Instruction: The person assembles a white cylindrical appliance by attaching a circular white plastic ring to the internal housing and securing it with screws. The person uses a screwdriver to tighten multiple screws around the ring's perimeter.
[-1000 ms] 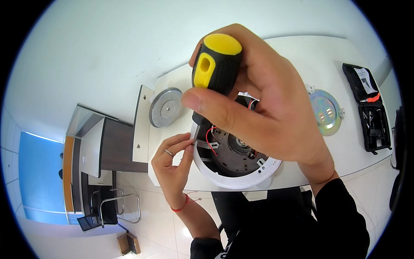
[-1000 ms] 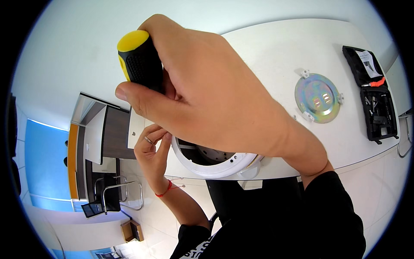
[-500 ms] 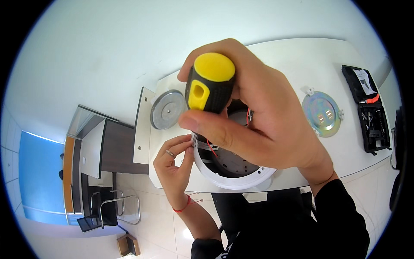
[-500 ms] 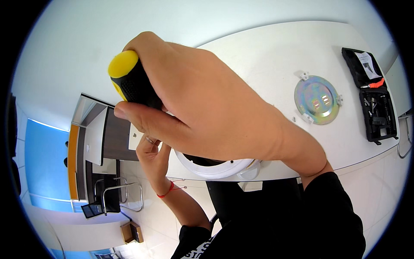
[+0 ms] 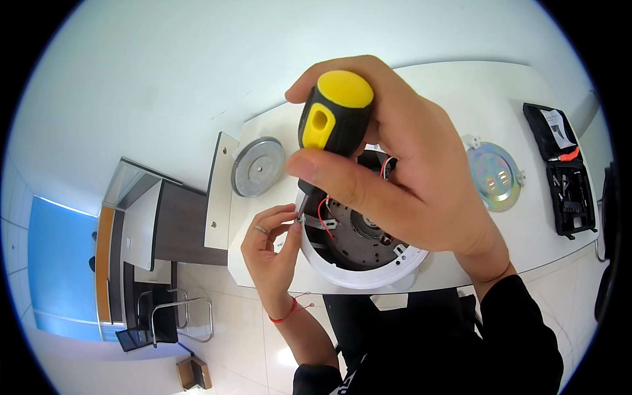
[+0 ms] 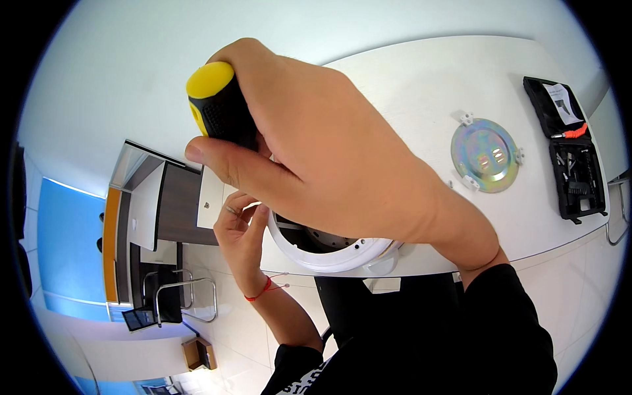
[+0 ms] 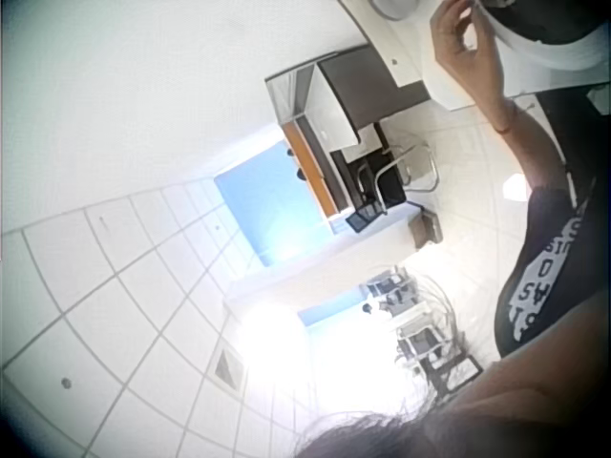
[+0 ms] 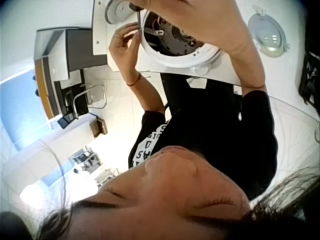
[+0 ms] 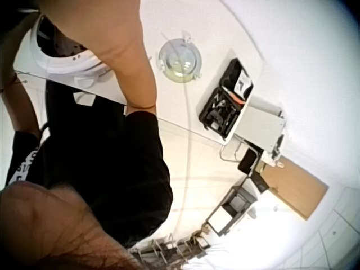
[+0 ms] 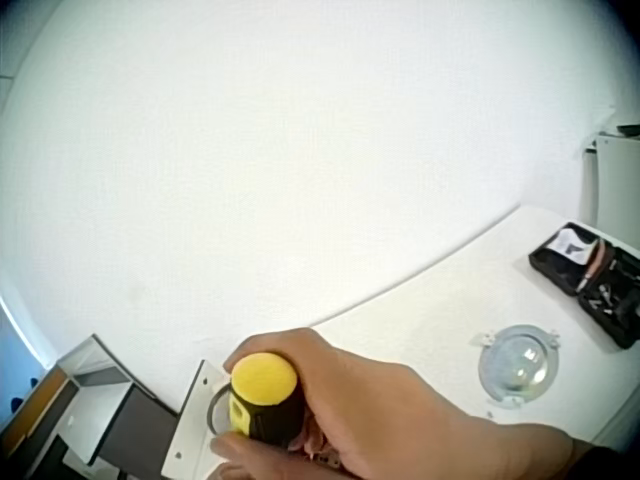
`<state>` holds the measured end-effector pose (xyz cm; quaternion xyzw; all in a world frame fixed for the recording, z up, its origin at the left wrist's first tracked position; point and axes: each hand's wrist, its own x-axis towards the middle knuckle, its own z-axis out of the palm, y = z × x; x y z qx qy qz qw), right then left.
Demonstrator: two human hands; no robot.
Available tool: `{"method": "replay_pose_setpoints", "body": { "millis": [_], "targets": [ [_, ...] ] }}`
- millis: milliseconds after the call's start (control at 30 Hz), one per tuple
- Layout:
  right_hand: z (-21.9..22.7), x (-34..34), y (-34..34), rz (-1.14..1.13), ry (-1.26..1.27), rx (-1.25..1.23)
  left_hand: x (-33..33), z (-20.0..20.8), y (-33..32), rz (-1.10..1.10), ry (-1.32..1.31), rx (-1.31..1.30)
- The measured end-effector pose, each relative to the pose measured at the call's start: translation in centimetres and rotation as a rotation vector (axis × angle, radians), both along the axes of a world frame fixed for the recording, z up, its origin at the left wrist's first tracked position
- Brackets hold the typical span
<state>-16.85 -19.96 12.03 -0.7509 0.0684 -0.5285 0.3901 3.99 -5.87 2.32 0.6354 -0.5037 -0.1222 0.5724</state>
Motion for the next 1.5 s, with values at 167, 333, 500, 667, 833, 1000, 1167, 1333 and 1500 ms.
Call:
{"method": "replay_pose_setpoints", "body": {
  "millis": [167, 333, 500, 667, 833, 1000, 1167, 1333, 1500],
  "targets": [
    [-0.10, 0.14, -0.15, 0.010, -0.001, 0.005, -0.37, -0.07, -0.03, 0.030, 0.064, 0.005],
    [0.01, -0.06, -0.08, 0.012, 0.012, 0.019, -0.43, -0.12, -0.01, 0.055, 0.087, 0.021],
    [-0.07, -0.04, -0.19, 0.021, 0.007, 0.020, -0.64, 0.03, -0.05, 0.071, 0.093, 0.023],
    [-0.22, 0.09, -0.19, 0.081, -0.049, 0.043, -0.60, -0.14, -0.12, 0.082, 0.115, 0.031],
    [-0.01, -0.38, -0.36, 0.115, -0.017, 0.090, -0.77, 0.02, -0.12, 0.087, 0.124, 0.036],
    [-0.13, -0.38, -0.76, 0.119, -0.005, 0.130, -0.93, 0.13, -0.16, 0.102, 0.124, 0.046],
    [0.00, -0.46, -0.79, 0.164, 0.002, 0.202, -1.02, 0.09, -0.13, 0.108, 0.140, 0.051],
    [0.12, -0.63, -0.76, 0.178, 0.001, 0.216, -0.90, -0.03, -0.20, 0.099, 0.151, 0.048],
    [0.05, -0.58, -0.69, 0.137, 0.007, 0.172, -1.05, 0.00, -0.19, 0.105, 0.140, 0.044]
  ]
}}
